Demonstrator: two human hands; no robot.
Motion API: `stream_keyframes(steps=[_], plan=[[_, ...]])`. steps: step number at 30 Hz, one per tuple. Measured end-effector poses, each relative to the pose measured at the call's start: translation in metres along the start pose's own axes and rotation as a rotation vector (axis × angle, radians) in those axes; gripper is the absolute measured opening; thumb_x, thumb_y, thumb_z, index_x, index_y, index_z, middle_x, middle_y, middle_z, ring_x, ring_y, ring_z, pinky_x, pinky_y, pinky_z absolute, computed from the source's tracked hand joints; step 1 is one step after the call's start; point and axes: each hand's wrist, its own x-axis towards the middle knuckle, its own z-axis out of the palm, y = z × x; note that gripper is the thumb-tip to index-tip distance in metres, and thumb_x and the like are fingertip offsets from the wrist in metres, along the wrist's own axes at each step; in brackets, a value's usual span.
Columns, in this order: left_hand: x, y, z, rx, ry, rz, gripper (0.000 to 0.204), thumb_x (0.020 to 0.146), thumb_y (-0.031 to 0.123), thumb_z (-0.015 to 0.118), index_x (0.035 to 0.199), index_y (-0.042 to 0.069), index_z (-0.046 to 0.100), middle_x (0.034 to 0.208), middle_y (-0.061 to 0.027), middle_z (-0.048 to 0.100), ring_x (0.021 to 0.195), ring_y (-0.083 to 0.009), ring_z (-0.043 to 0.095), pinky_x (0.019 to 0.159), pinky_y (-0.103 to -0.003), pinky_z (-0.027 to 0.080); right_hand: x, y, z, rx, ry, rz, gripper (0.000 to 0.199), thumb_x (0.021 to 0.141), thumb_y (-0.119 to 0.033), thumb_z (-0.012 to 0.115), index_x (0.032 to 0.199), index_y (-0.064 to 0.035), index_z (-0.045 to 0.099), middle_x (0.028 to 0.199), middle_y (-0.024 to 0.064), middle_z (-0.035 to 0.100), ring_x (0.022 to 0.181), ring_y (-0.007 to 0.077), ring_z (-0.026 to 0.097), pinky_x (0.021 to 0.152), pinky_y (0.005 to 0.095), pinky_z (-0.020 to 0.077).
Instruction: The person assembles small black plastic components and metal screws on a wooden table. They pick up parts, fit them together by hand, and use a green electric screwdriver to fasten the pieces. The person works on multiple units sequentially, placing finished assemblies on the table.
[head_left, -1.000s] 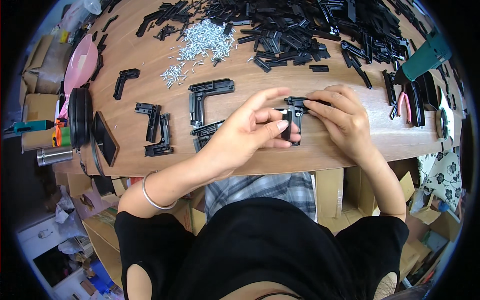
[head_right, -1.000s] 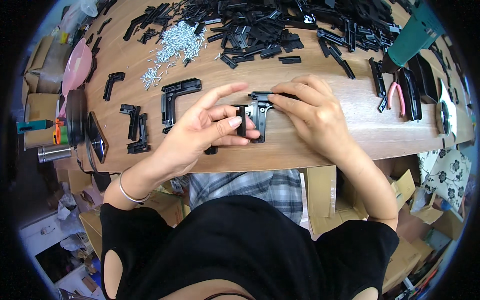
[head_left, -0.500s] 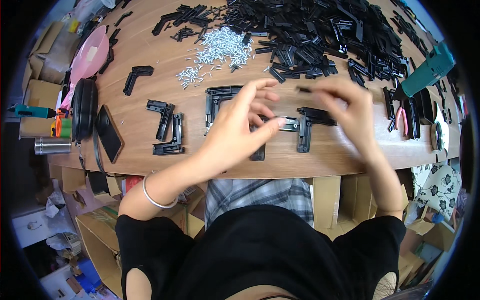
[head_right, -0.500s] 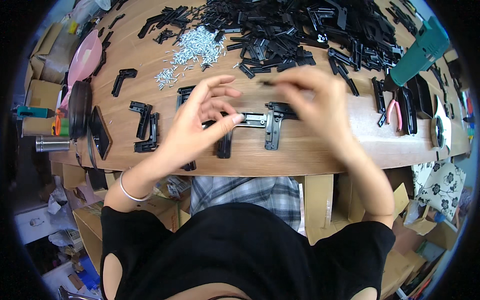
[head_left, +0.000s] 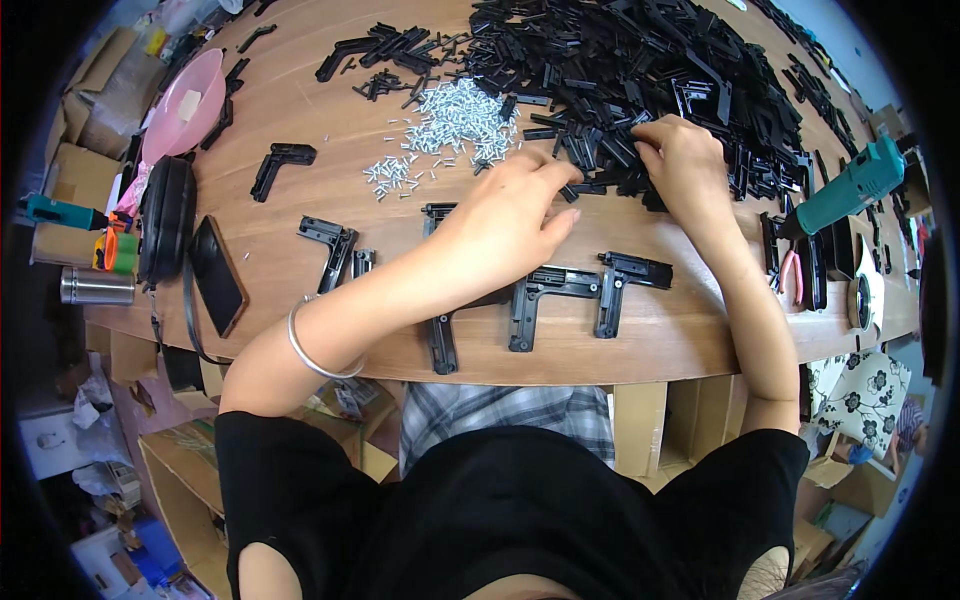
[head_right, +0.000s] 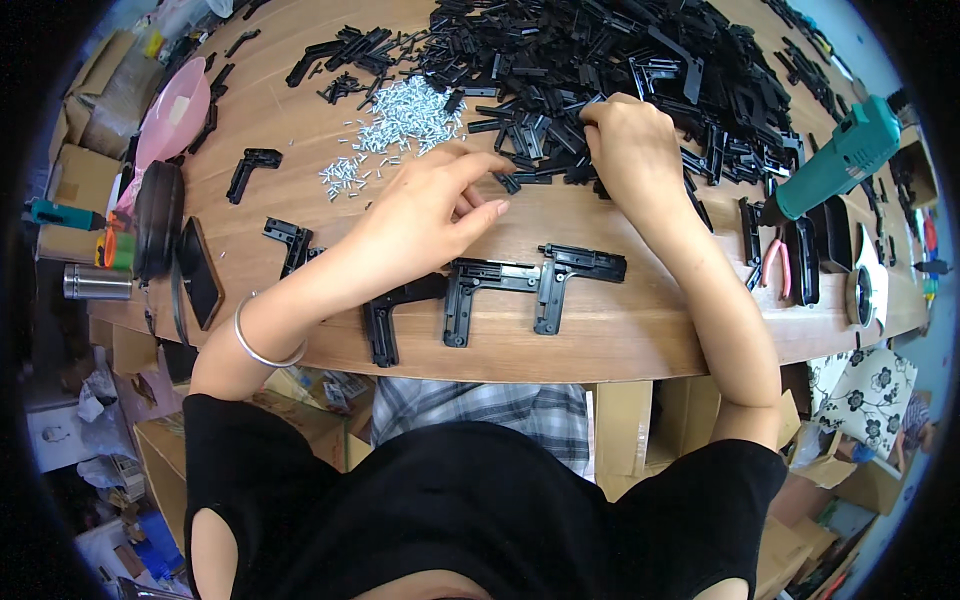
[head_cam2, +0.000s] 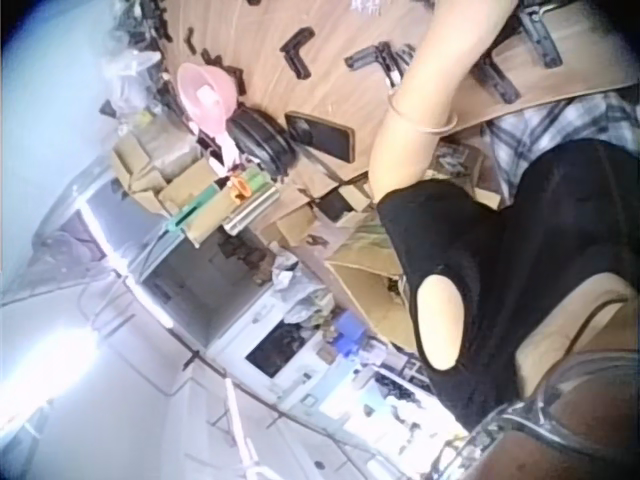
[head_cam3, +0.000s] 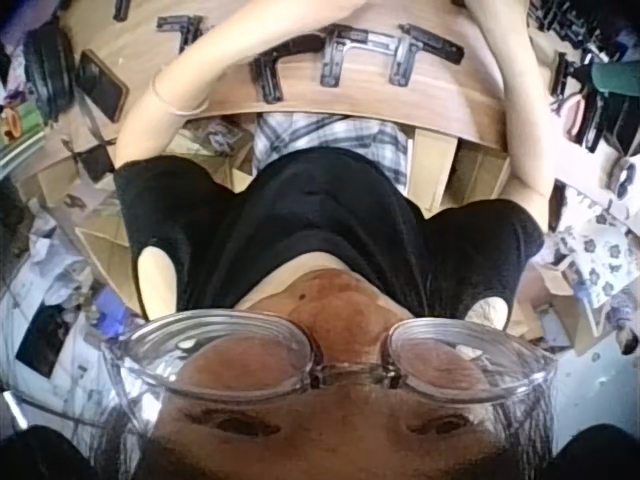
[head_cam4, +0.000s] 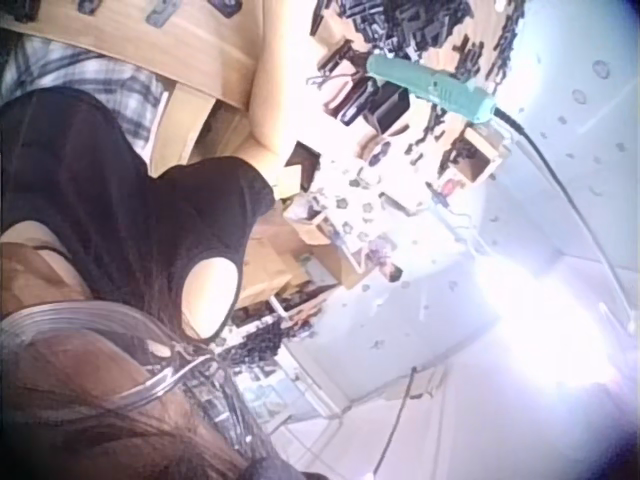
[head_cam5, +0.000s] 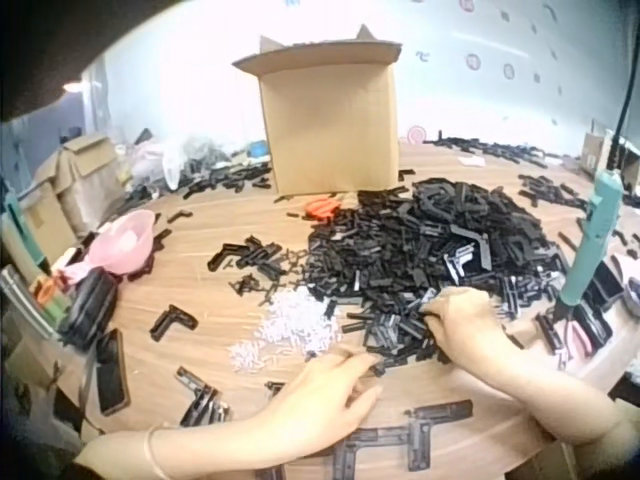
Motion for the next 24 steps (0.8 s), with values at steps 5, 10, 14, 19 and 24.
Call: stream_keyframes(steps=[5,10,14,19,24], plan=[[-0.022,0.015,-0.014,0.078,-0.095,0.002,0.024,0.082,0.014,0.063,0.102,0.001,0.061,0.089,-0.0118,0.058,0.079,-0.0241,0.059,0.070,-0.034,0.049,-0.005,0.000,0.002,0.030,0.010,-0.005,0.013,0.076,-0.011,0.064,0.083,-0.0021,0.070,0.079,0.0138,0.066,0.077,0.0305,0.064,0.072,0.0369,0.0519],[-0.057,0.028,-0.016,0.123,-0.073,0.020,0.030,0.074,0.015,0.071,0.100,0.004,0.062,0.095,-0.0087,0.059,0.096,-0.0276,0.051,0.082,-0.037,0.044,-0.001,0.001,0.003,0.047,-0.001,0.003,0.018,0.075,-0.010,0.066,0.092,-0.0035,0.069,0.080,0.0119,0.067,0.075,0.0280,0.066,0.071,0.0351,0.0528],[-0.077,0.022,-0.011,0.203,0.052,0.056,0.040,0.070,0.018,0.075,0.105,0.004,0.061,0.104,-0.0083,0.060,0.107,-0.0312,0.048,0.089,-0.040,0.041,-0.001,0.001,0.002,0.249,-0.068,0.192,0.024,0.074,-0.007,0.066,0.098,-0.0061,0.068,0.080,0.0090,0.069,0.072,0.0221,0.067,0.069,0.0314,0.0534],[-0.083,0.011,-0.003,0.323,0.093,0.054,0.049,0.068,0.030,0.075,0.109,0.006,0.061,0.110,-0.0071,0.060,0.119,-0.0310,0.044,0.095,-0.041,0.033,-0.016,0.004,-0.005,0.409,0.040,0.077,0.018,0.077,-0.011,0.068,0.093,-0.0034,0.067,0.083,0.0099,0.067,0.075,0.0168,0.066,0.069,0.0271,0.0504],[-0.088,0.004,0.015,0.249,0.147,0.052,0.048,0.070,0.032,0.072,0.108,0.005,0.060,0.112,-0.0066,0.057,0.116,-0.0293,0.043,0.093,-0.042,0.030,-0.055,-0.047,-0.033,0.712,-0.130,0.067,0.012,0.074,-0.003,0.069,0.085,0.0011,0.067,0.086,0.0097,0.069,0.078,0.0172,0.067,0.068,0.0250,0.0518]])
